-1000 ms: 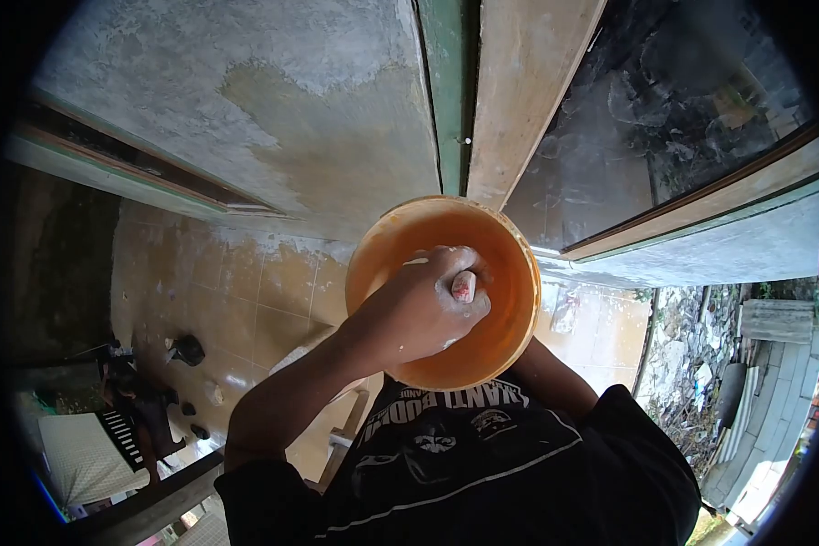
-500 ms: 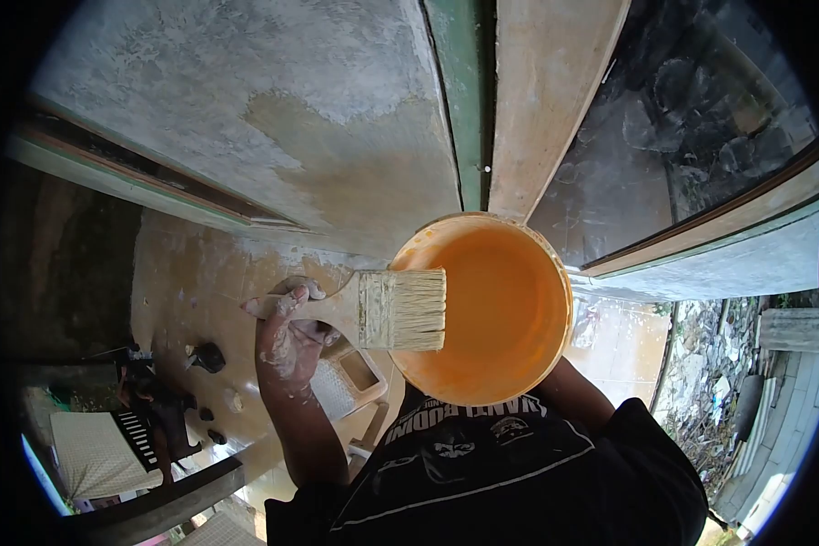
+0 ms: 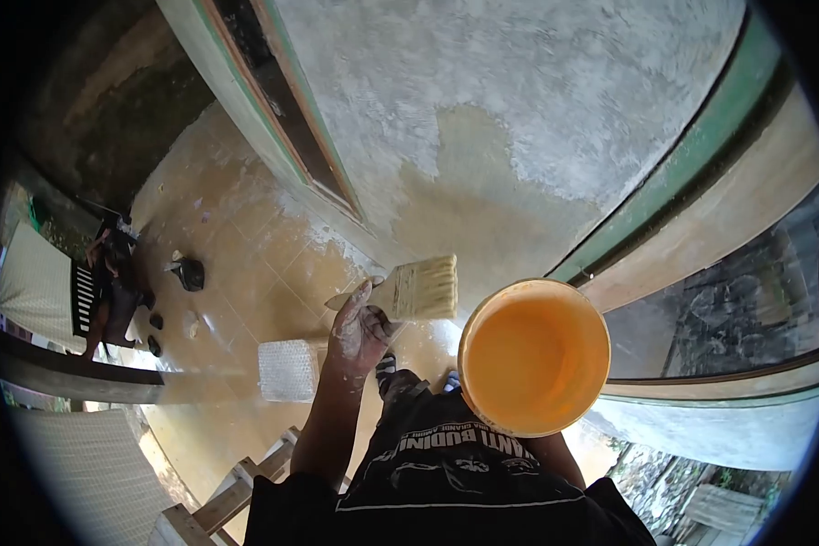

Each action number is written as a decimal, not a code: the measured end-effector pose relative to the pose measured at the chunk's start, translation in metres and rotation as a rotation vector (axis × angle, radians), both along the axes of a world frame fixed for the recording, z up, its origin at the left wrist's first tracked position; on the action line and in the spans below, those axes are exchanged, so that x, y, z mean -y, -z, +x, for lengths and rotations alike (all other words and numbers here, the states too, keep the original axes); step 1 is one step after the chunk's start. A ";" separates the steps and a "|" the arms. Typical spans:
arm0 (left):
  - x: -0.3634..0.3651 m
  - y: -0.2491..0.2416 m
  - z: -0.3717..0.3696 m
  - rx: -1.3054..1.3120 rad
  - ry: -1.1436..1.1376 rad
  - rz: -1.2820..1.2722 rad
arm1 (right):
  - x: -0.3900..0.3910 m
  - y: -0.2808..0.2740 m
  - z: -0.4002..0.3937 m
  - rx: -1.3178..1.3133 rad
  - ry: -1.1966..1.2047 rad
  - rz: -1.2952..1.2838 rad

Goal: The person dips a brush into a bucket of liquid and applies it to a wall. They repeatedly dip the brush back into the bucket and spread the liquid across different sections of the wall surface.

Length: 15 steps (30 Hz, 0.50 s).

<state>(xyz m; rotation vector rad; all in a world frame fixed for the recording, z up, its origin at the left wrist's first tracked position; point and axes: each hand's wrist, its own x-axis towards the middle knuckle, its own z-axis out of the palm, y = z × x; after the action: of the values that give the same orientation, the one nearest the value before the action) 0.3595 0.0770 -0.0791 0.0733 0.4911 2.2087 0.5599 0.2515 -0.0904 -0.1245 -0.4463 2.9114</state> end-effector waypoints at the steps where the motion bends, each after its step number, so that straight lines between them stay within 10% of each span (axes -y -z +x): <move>1: -0.008 0.003 -0.008 -0.009 -0.134 -0.041 | 0.003 0.012 -0.002 -0.003 0.111 0.284; 7: -0.075 -0.016 -0.080 -0.198 -0.602 0.103 | -0.007 0.015 -0.004 0.043 0.036 -0.209; 11: -0.122 0.012 -0.100 -0.199 -0.698 0.008 | -0.006 0.026 -0.001 0.053 0.077 0.004; 13: -0.116 0.046 -0.091 -0.117 -0.714 -0.014 | -0.003 0.035 0.001 0.029 0.171 0.869; 15: -0.111 0.068 -0.088 -0.050 -0.729 -0.034 | -0.013 0.049 0.007 0.087 0.143 0.406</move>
<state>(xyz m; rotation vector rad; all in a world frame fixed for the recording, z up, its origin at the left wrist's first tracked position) 0.2711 0.1877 -0.1472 -0.0848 0.6559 2.9116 0.5667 0.2649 -0.1389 -0.2126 -0.9857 2.6204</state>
